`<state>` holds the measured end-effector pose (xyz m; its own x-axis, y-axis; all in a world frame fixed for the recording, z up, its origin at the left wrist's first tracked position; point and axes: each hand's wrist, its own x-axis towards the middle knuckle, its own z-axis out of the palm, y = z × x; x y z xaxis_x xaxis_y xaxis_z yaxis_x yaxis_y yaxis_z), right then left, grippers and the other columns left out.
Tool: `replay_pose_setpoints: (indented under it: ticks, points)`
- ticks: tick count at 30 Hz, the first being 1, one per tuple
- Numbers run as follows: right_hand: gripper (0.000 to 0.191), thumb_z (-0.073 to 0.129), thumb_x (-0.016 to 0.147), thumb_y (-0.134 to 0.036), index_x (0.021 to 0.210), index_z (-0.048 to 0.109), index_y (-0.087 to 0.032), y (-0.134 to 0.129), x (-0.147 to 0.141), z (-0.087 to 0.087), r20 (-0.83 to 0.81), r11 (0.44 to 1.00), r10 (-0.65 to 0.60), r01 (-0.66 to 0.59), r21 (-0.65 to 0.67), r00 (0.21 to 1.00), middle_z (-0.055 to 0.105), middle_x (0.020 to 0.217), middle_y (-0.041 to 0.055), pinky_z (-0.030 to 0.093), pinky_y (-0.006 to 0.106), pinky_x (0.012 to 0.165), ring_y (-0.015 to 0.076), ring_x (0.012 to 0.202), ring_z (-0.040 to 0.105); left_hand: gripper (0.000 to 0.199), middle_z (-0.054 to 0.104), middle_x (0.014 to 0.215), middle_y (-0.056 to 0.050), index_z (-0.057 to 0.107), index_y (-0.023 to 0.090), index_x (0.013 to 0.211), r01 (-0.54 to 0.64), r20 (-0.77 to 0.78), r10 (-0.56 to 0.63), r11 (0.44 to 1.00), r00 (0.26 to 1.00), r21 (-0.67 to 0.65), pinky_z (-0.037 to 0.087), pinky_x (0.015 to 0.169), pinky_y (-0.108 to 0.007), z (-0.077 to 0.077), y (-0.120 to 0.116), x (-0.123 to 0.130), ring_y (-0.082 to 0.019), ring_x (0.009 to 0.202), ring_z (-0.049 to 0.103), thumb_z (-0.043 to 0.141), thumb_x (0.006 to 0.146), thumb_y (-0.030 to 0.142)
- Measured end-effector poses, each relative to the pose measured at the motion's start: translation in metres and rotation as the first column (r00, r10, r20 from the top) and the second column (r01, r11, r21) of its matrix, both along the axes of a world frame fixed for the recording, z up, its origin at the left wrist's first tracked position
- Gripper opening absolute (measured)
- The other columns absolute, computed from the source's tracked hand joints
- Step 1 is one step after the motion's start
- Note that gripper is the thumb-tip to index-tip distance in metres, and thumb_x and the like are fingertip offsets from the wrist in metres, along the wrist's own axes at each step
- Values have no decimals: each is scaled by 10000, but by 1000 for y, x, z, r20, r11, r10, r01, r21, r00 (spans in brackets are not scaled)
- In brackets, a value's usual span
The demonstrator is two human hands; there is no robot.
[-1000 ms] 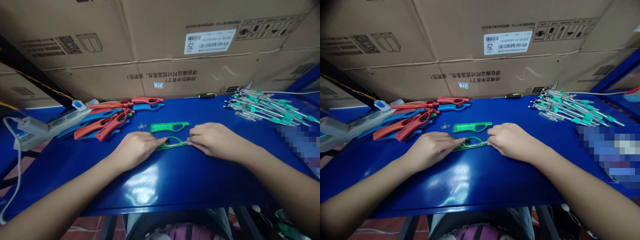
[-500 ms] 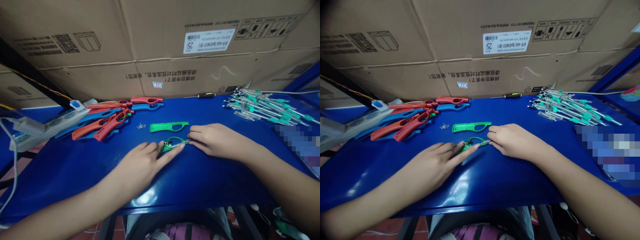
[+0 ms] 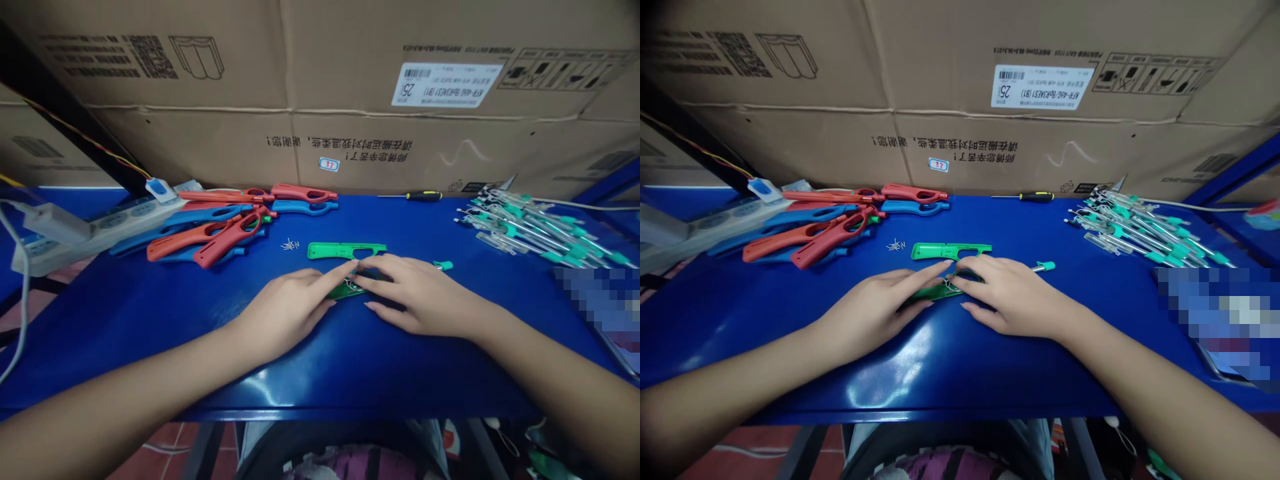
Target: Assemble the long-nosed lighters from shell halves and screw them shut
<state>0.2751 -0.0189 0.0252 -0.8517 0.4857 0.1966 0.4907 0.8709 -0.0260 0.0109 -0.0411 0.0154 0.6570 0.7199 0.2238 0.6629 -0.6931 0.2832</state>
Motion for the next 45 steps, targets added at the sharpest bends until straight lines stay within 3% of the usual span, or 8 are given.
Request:
replay_pose_setpoints:
  ticks: [6,12,21,24,29,35,40,45]
  points:
    - [403,502,1000,-335,1316,630,-118,-1,-5,-4,-13,1000,6,-7,-20,1000,603,1330,221,517,509,914,330,1185,590,604,718,1171,-101,271,235,1580,44,-72,-40,997,997,57,607,815,-334,-2,2,-1,-223,1015,715,484,1016,205]
    - [317,494,1006,-303,1121,717,-110,-1,-3,-2,0,1000,5,-5,-9,1000,580,1388,214,492,498,929,327,1228,575,631,657,1327,-181,290,118,1563,207,-301,-142,958,943,197,614,868,-389,6,-6,2,-286,1170,661,485,965,61]
    - [302,498,1007,-295,1211,678,-163,1,-3,-8,-25,997,-28,27,-71,999,535,1434,175,476,495,994,310,1270,537,590,630,1354,-225,360,69,1522,219,-402,-120,953,908,211,606,914,-390,10,-10,6,-301,1235,638,504,949,48]
    - [300,538,990,-302,1246,633,-176,1,0,-9,-109,992,-93,83,-99,990,595,1317,154,510,434,943,275,1193,581,692,650,1344,-185,307,129,1558,152,-354,-92,978,931,144,604,907,-360,14,-9,2,-276,1205,659,544,916,25]
    - [107,550,988,-272,1010,639,-215,-2,0,-16,-209,973,-190,156,-170,959,658,1020,47,471,279,657,169,849,644,671,691,1271,-101,307,228,1565,71,-187,-67,997,980,13,600,877,-375,14,-2,-6,-241,1075,693,515,948,67]
    - [52,558,964,-229,959,606,-210,-1,0,-18,-257,954,-200,128,-270,945,652,970,20,444,259,676,143,831,624,457,633,1293,-98,535,209,1411,96,-22,-96,995,995,-25,549,966,-408,7,3,-6,-245,1134,600,511,964,116]
    - [96,561,941,-237,1000,634,-217,-2,4,-10,-217,952,-136,68,-297,967,633,1024,29,429,261,661,129,791,601,435,575,1350,-96,547,223,1398,121,-23,-124,989,992,-88,515,993,-426,2,2,-9,-245,1141,532,476,983,114]
    - [132,550,980,-280,889,615,-210,-2,4,-13,-235,961,-161,98,-260,958,629,1064,42,441,262,704,137,857,613,434,553,1336,-107,543,211,1397,124,-62,-130,988,990,-97,511,976,-439,2,1,-8,-253,1104,506,457,985,105]
